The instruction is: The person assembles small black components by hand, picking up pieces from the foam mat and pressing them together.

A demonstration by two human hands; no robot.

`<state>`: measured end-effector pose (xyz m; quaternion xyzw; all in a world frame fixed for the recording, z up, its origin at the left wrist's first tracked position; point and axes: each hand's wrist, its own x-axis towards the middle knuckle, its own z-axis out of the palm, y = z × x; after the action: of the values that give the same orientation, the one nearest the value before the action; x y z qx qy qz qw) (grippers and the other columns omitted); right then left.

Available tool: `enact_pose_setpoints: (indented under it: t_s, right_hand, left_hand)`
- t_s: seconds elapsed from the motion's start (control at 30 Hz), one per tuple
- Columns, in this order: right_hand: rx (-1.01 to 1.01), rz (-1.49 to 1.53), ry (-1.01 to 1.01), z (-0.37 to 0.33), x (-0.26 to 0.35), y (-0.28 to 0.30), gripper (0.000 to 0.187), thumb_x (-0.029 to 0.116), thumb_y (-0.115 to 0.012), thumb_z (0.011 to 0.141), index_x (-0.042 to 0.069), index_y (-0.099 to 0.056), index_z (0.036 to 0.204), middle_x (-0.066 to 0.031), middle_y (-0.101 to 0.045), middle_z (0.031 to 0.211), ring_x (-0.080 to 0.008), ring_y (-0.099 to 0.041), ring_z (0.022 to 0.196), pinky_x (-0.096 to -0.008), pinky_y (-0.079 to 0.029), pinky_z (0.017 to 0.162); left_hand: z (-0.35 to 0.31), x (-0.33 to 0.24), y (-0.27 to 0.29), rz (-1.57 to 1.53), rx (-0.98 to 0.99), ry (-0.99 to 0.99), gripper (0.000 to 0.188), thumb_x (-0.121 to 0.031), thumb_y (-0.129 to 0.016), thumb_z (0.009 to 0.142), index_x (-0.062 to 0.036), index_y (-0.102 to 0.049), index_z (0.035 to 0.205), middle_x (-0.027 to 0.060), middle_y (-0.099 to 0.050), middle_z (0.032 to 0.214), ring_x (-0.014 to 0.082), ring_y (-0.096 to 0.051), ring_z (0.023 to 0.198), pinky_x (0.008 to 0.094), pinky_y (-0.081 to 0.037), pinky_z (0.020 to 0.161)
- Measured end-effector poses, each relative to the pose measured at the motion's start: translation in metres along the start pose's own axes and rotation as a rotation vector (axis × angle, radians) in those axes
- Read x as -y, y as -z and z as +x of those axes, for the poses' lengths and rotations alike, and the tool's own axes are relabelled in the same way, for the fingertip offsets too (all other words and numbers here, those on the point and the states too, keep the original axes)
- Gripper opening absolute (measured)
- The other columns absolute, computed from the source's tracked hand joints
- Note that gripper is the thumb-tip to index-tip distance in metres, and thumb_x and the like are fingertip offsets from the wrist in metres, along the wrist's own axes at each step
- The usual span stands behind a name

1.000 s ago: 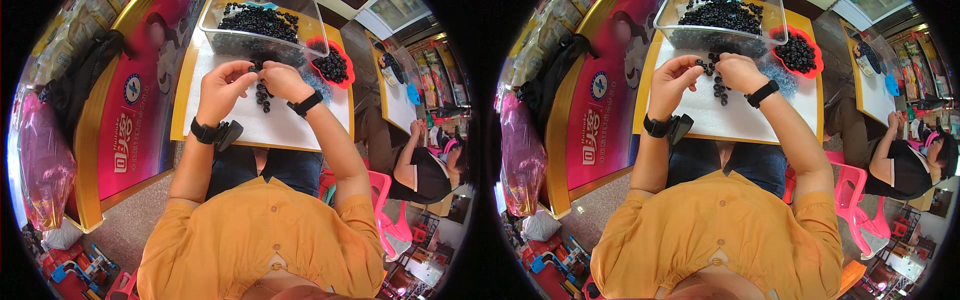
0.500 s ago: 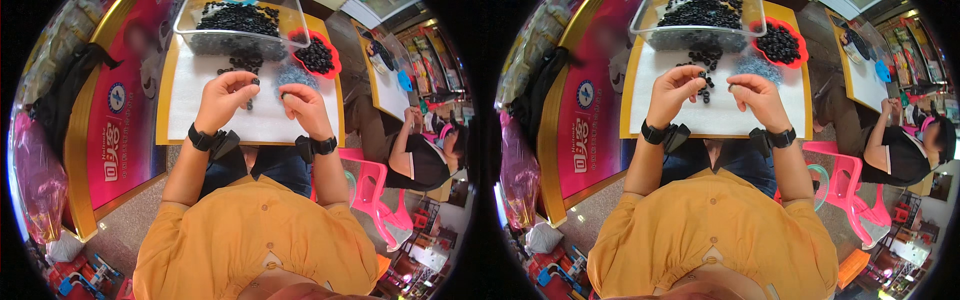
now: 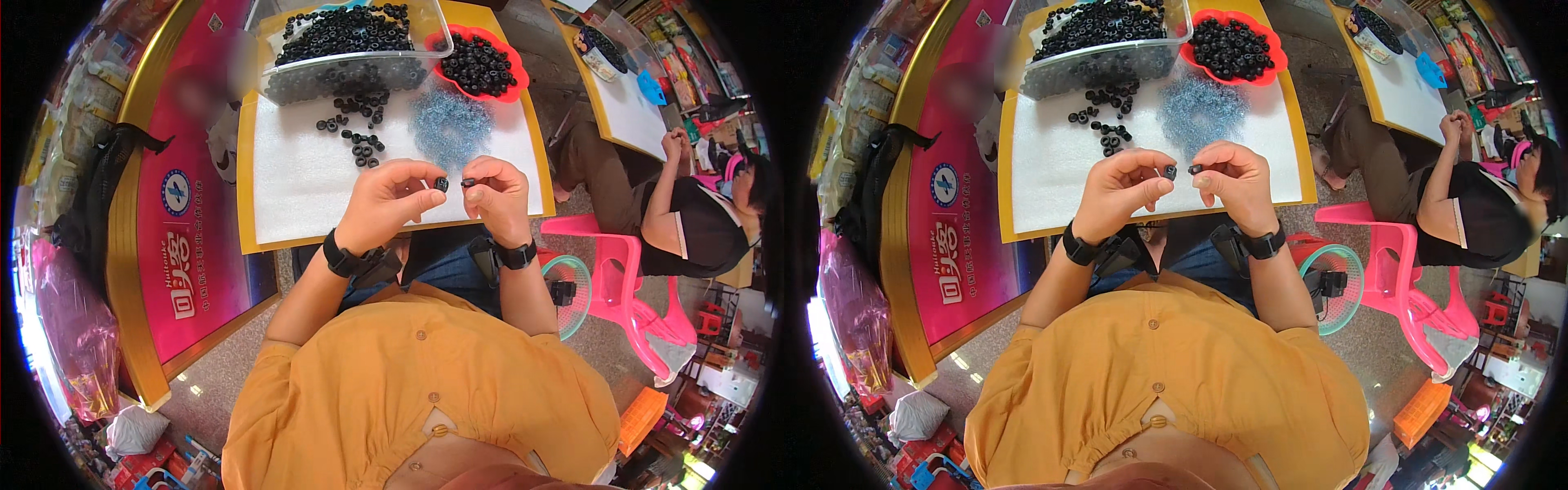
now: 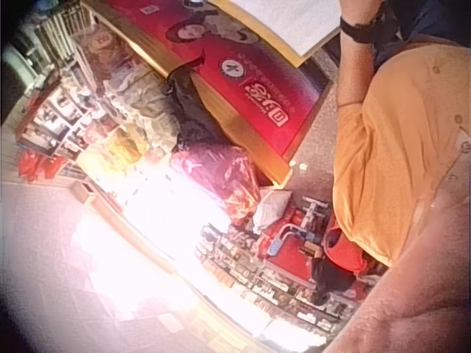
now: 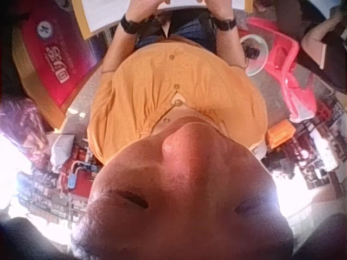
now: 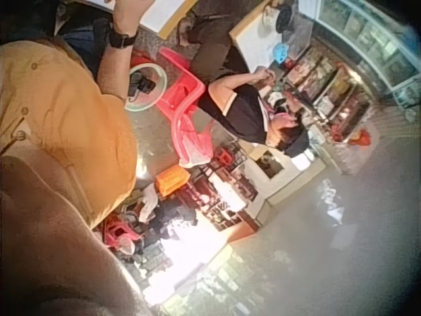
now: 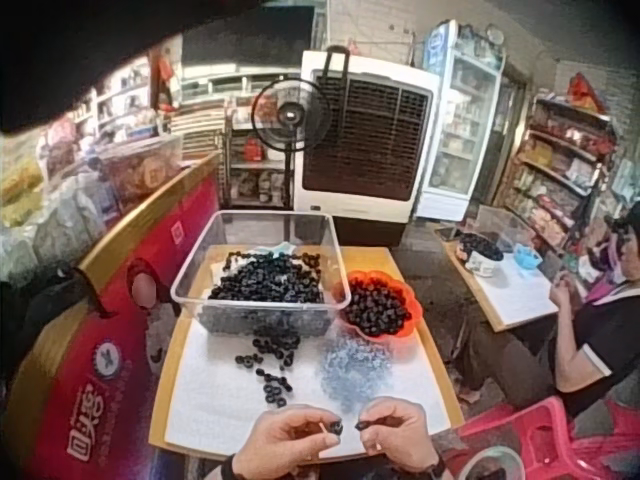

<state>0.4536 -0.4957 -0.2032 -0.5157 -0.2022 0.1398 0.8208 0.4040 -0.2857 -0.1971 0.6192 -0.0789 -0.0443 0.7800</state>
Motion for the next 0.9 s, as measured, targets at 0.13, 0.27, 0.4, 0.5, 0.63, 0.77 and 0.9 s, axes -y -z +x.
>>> enact_pose_setpoints:
  t_s: [0.13, 0.27, 0.4, 0.5, 0.63, 0.77, 0.9]
  right_hand:
    - [0.005, -0.007, 0.036, -0.001, -0.002, -0.001, 0.019, -0.004, -0.076, 0.079, -0.001, -0.065, 0.094, -0.0102, -0.062, 0.095, -0.0119, -0.059, 0.064, -0.0229, -0.050, 0.051]
    - [0.015, -0.016, 0.078, -0.002, -0.004, -0.002, 0.020, -0.005, -0.077, 0.078, 0.000, -0.064, 0.094, -0.0100, -0.062, 0.094, -0.0121, -0.059, 0.066, -0.0234, -0.051, 0.051]
    - [0.019, -0.017, 0.073, -0.002, -0.005, -0.004, 0.020, -0.005, -0.077, 0.079, 0.000, -0.064, 0.093, -0.0101, -0.062, 0.093, -0.0124, -0.059, 0.066, -0.0233, -0.051, 0.052]
    - [0.013, -0.029, 0.072, -0.003, -0.006, -0.004, 0.020, -0.006, -0.076, 0.079, -0.001, -0.064, 0.093, -0.0100, -0.062, 0.093, -0.0124, -0.059, 0.067, -0.0231, -0.051, 0.052]
    - [-0.004, -0.045, 0.069, -0.004, -0.003, -0.007, 0.020, -0.007, -0.075, 0.079, -0.001, -0.064, 0.093, -0.0100, -0.062, 0.094, -0.0124, -0.059, 0.067, -0.0231, -0.051, 0.052]
    - [-0.008, -0.101, 0.105, -0.005, -0.002, -0.008, 0.022, -0.008, -0.076, 0.078, -0.001, -0.064, 0.094, -0.0103, -0.062, 0.096, -0.0120, -0.060, 0.068, -0.0227, -0.051, 0.053]
    - [0.014, -0.203, 0.158, -0.007, 0.002, -0.010, 0.023, -0.009, -0.077, 0.077, -0.002, -0.066, 0.096, -0.0106, -0.062, 0.097, -0.0113, -0.061, 0.070, -0.0219, -0.052, 0.055]
  left_hand:
    - [-0.002, -0.003, 0.000, -0.007, -0.006, 0.012, 0.026, -0.008, -0.075, 0.086, -0.0008, -0.068, 0.110, 0.0013, -0.065, 0.087, 0.0056, -0.059, 0.066, 0.0202, -0.048, 0.056]
    - [-0.001, -0.005, 0.000, -0.011, -0.003, 0.002, 0.026, -0.008, -0.076, 0.086, -0.0008, -0.068, 0.110, 0.0012, -0.065, 0.087, 0.0057, -0.059, 0.066, 0.0202, -0.048, 0.056]
    - [-0.001, -0.006, 0.000, -0.011, -0.010, -0.010, 0.026, -0.008, -0.076, 0.086, -0.0006, -0.068, 0.110, 0.0011, -0.065, 0.087, 0.0057, -0.059, 0.066, 0.0200, -0.048, 0.056]
    - [-0.001, -0.008, 0.000, -0.006, -0.008, -0.006, 0.026, -0.008, -0.076, 0.086, -0.0004, -0.069, 0.110, 0.0013, -0.065, 0.088, 0.0056, -0.059, 0.065, 0.0200, -0.048, 0.056]
    - [-0.001, -0.008, 0.000, -0.005, -0.005, -0.022, 0.026, -0.008, -0.076, 0.086, -0.0001, -0.068, 0.109, 0.0016, -0.065, 0.088, 0.0056, -0.059, 0.065, 0.0202, -0.048, 0.056]
    - [-0.002, -0.008, 0.001, 0.023, 0.001, -0.024, 0.026, -0.008, -0.076, 0.086, 0.0001, -0.068, 0.110, 0.0016, -0.065, 0.088, 0.0055, -0.059, 0.066, 0.0201, -0.048, 0.056]
    - [-0.002, -0.005, 0.001, 0.160, -0.001, -0.085, 0.025, -0.007, -0.076, 0.086, 0.0000, -0.069, 0.109, 0.0023, -0.066, 0.091, 0.0054, -0.060, 0.068, 0.0201, -0.049, 0.057]
